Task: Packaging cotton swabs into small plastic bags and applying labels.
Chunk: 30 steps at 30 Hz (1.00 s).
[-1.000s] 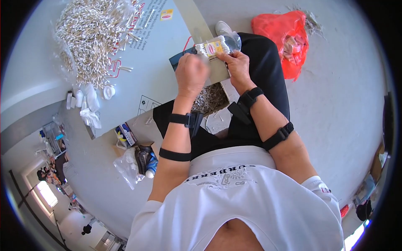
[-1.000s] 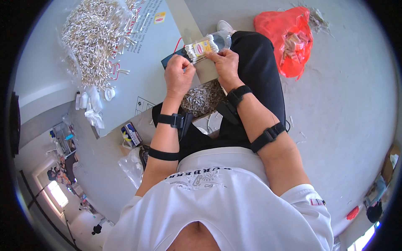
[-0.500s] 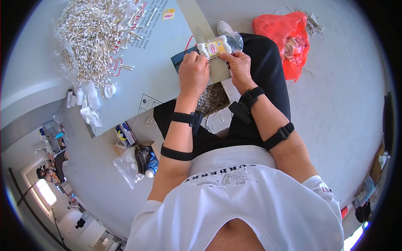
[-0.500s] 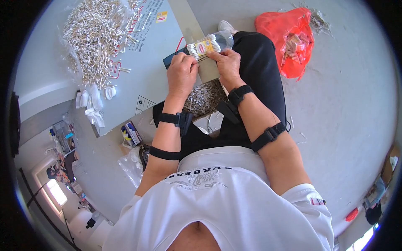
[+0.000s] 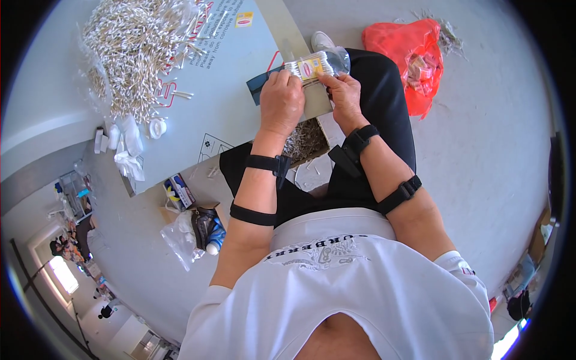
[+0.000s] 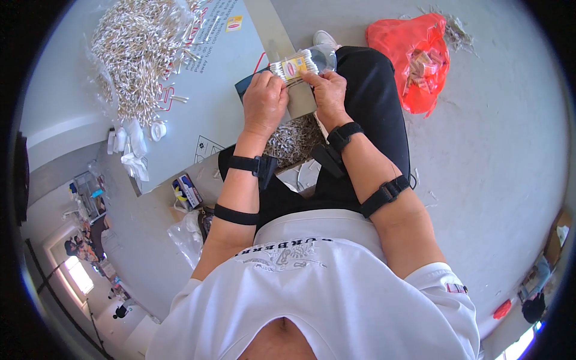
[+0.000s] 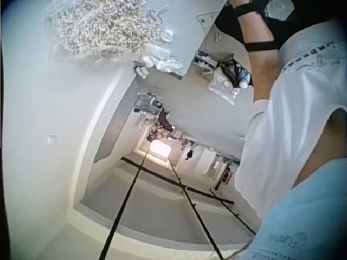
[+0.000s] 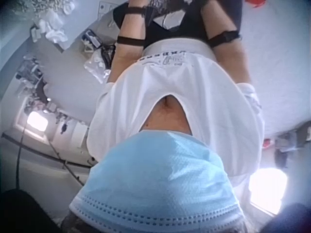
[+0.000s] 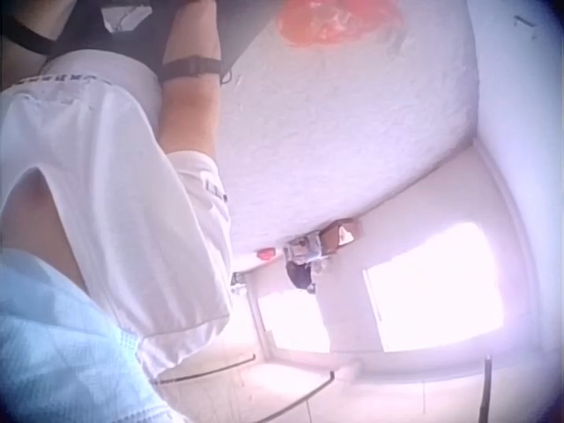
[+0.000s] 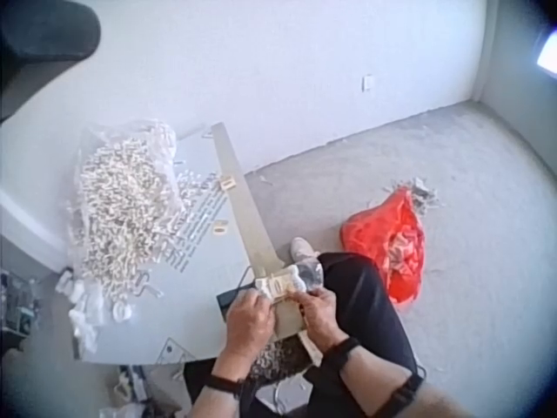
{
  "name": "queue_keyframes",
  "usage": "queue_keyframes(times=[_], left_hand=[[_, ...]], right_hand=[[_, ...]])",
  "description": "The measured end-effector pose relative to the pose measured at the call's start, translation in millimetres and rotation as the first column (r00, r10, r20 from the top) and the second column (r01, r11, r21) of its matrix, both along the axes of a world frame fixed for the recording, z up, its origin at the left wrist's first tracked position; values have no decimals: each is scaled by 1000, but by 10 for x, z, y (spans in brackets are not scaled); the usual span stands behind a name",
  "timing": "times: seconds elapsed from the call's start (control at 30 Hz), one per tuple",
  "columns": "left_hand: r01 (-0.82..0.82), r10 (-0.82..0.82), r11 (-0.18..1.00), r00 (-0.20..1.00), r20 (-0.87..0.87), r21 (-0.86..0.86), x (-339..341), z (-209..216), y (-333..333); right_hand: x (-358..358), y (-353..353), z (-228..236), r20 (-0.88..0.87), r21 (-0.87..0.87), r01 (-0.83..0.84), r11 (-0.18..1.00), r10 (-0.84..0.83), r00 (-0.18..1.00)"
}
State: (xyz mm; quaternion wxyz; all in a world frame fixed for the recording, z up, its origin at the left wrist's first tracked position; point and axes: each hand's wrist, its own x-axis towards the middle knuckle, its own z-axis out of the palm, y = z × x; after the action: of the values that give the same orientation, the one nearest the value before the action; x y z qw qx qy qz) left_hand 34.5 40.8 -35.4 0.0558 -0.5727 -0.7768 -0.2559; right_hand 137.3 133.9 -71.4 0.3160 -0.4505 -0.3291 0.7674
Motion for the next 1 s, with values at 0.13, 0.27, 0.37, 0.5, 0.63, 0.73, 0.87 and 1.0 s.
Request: queue_keyframes(times=[0.13,0.27,0.37,0.5,0.63,0.73,0.87,1.0], left_hand=[[63,-64,998,995,-72,-26,-70,-9,-47],[68,-70,995,997,-35,-71,-104,-23,-195],[-6,1,998,996,87,59,-57,-31,-266],[-102,89,990,986,139,92,0,-24,-245],[-95,87,994,987,132,53,-5,-44,-175],[-74,74,997,992,103,-4,-21,-64,-180],[-79,81,996,995,66,-37,-66,-41,-306],[-49,56,993,997,60,-111,-81,39,-541]], right_hand=[[-2,-15,43,1,-12,-2,1000,2,1000],[11,-7,54,12,-21,-3,1000,3,1000],[8,-3,53,17,-20,-4,1000,5,1000],[12,1,58,36,-27,-9,1000,10,999],[-15,-20,84,30,-55,9,998,-7,1000],[-1,-24,96,41,-37,-15,999,16,999],[-4,-28,119,28,-43,-12,999,14,1000],[10,-9,88,22,-18,4,1000,-4,1000]])
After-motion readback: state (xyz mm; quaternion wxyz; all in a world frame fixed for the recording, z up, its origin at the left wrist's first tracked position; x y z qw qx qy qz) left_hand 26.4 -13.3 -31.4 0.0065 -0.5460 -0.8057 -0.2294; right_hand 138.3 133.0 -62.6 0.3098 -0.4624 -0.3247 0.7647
